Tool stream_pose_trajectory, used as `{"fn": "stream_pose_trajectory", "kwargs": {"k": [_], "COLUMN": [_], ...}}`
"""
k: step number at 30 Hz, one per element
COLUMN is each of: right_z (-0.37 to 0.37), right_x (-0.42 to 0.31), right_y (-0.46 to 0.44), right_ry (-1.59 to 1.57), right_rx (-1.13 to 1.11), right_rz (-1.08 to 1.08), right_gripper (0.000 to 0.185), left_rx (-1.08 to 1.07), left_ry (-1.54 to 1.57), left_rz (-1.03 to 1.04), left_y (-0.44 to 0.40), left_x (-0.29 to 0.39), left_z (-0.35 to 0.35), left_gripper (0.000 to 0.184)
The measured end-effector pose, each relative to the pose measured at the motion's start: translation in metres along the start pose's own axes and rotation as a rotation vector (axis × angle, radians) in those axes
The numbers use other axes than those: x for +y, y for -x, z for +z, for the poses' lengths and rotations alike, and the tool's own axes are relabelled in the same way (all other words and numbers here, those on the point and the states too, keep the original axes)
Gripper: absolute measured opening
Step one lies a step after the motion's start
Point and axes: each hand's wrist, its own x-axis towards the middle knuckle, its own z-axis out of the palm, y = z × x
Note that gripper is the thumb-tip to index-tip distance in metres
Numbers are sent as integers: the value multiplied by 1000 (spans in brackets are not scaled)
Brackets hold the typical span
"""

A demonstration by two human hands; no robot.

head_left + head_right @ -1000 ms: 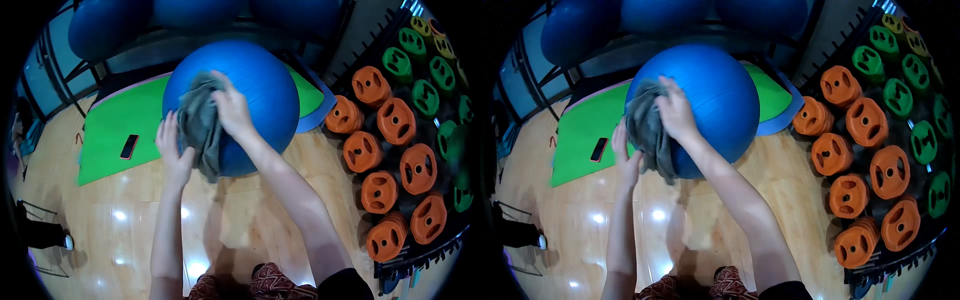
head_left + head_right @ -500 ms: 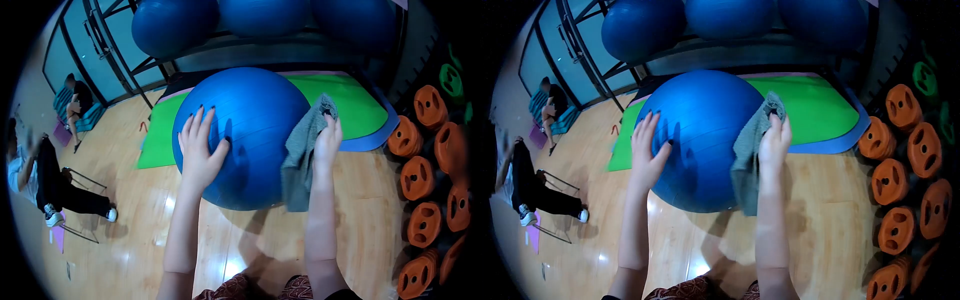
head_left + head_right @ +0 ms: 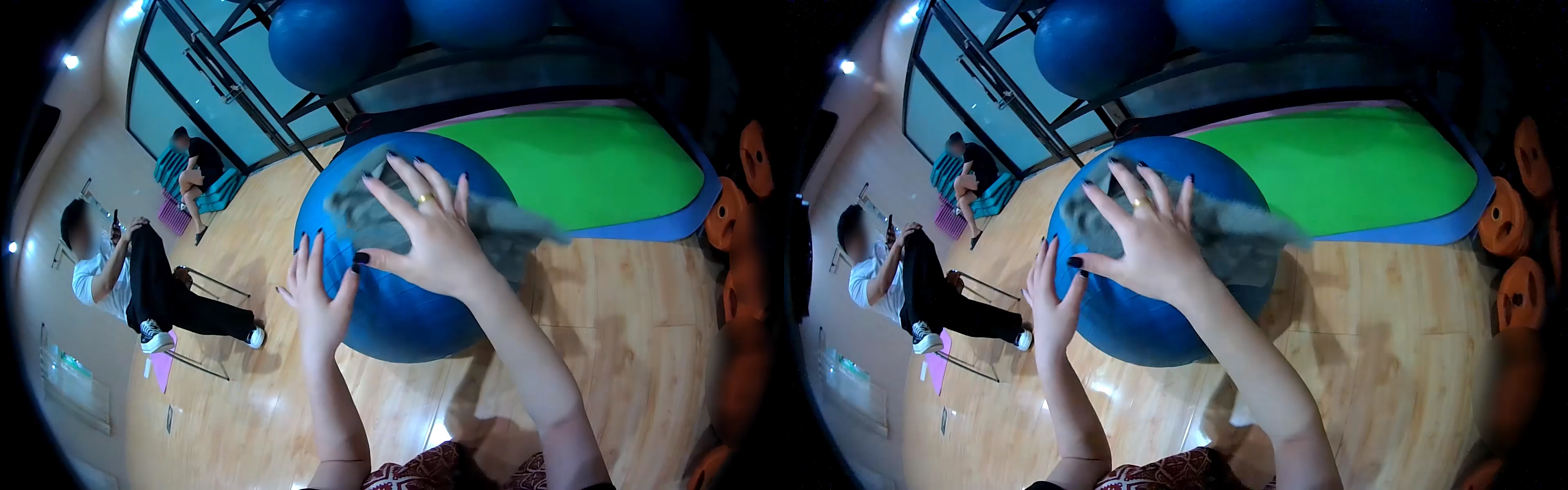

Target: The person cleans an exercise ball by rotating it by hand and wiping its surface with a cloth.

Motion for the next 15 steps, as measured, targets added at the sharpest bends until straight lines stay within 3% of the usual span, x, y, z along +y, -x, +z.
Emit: {"fn": "stream_pose_trajectory", "kwargs": {"k": [3,5,7,9,11,12,15], "right_z": [43,63,68,69,74,73,61], "right_x": [23,26,14,9,15,21,48], "right_y": [23,36,37,39,42,45,52], "right_ry": [164,198,202,184,212,233,313], "right_rx": [-27,-27,20,21,63,87,141], "right_rz": [60,-36,-40,-25,-47,-30,91], "right_gripper": [57,53,54,55,53,52,48], "left_rx": [9,-5,130,120,13,-57,-210], "left_ry": [-64,-48,211,287,423,252,142], "left_rz": [-49,-113,-117,-139,-260,-285,-396], "left_y": [-3,0,-1,4,5,7,20], "left_x": [-25,-40,-64,-85,-89,-85,-118], "left_z": [0,8,22,22,15,12,30], "left_gripper": [63,63,65,63,62,60,61]}}
